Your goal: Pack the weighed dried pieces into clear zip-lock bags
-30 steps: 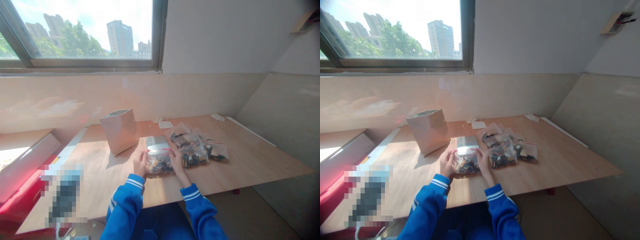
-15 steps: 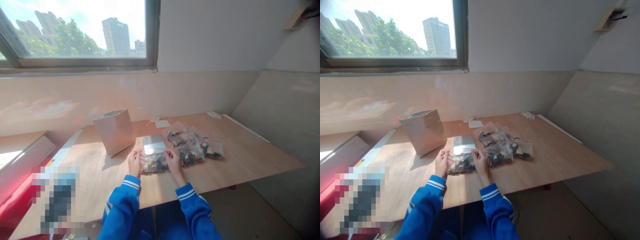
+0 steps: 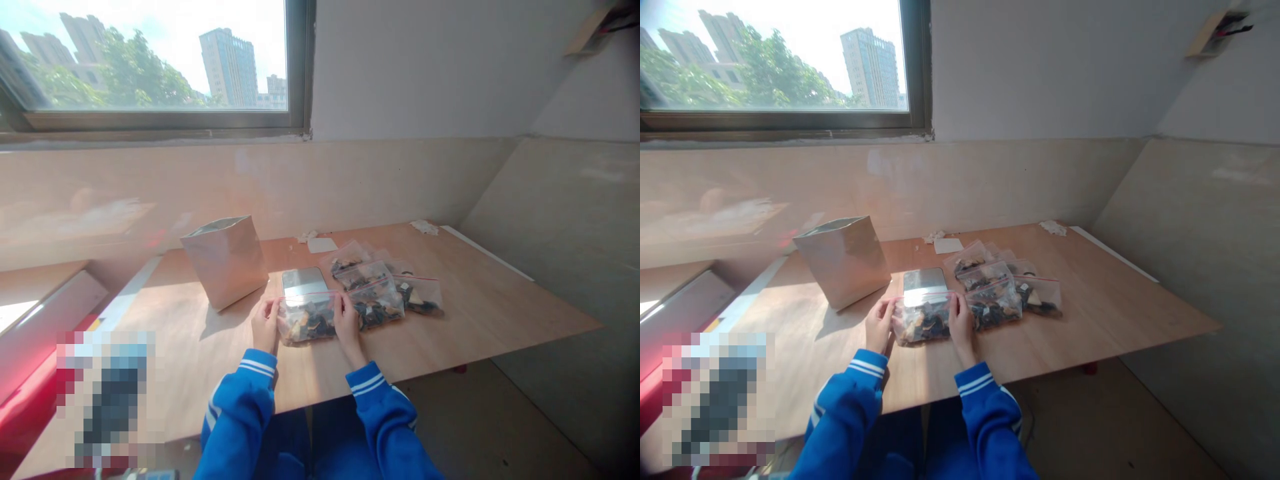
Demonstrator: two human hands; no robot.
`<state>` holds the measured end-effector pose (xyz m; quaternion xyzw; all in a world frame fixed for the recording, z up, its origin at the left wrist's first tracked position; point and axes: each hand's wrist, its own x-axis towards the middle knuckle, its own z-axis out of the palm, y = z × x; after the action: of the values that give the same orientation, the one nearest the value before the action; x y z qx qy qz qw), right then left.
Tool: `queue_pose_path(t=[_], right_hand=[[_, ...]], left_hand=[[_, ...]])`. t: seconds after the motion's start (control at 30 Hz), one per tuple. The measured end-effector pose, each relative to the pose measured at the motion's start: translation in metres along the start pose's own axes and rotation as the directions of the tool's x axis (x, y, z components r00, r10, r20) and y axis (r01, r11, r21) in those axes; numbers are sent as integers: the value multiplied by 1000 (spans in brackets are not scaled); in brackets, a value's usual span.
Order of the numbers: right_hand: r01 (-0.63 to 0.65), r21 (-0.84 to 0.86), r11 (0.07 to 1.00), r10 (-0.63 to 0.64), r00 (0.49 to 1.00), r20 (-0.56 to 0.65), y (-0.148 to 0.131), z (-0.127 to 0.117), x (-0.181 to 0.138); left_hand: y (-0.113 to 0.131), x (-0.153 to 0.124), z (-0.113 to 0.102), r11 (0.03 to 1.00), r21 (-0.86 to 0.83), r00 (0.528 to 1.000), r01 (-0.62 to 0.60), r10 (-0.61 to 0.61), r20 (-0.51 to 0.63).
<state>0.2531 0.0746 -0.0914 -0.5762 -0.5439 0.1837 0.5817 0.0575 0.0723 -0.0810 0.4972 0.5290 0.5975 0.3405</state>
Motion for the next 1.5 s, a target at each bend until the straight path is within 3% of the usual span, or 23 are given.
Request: queue_pose_path(t=[0.4, 0.67, 0.87, 1.5], right_hand=[[-28, 17, 999, 29, 999, -34, -5, -2, -1], [-33, 41, 999, 35, 997, -63, -4, -4, -2], [-15, 150, 989, 13, 1000, 15, -5, -5, -2], [-77, 191, 978, 85, 996, -34, -1, -2, -2]], left_hand=[[9, -4, 2, 1000, 1, 999, -10, 10, -41], [3, -3, 0, 994, -97, 998, 40, -36, 46], [8, -5, 1, 994, -106, 997, 35, -28, 67], [2, -3, 1, 998, -64, 1000, -8, 8, 2]])
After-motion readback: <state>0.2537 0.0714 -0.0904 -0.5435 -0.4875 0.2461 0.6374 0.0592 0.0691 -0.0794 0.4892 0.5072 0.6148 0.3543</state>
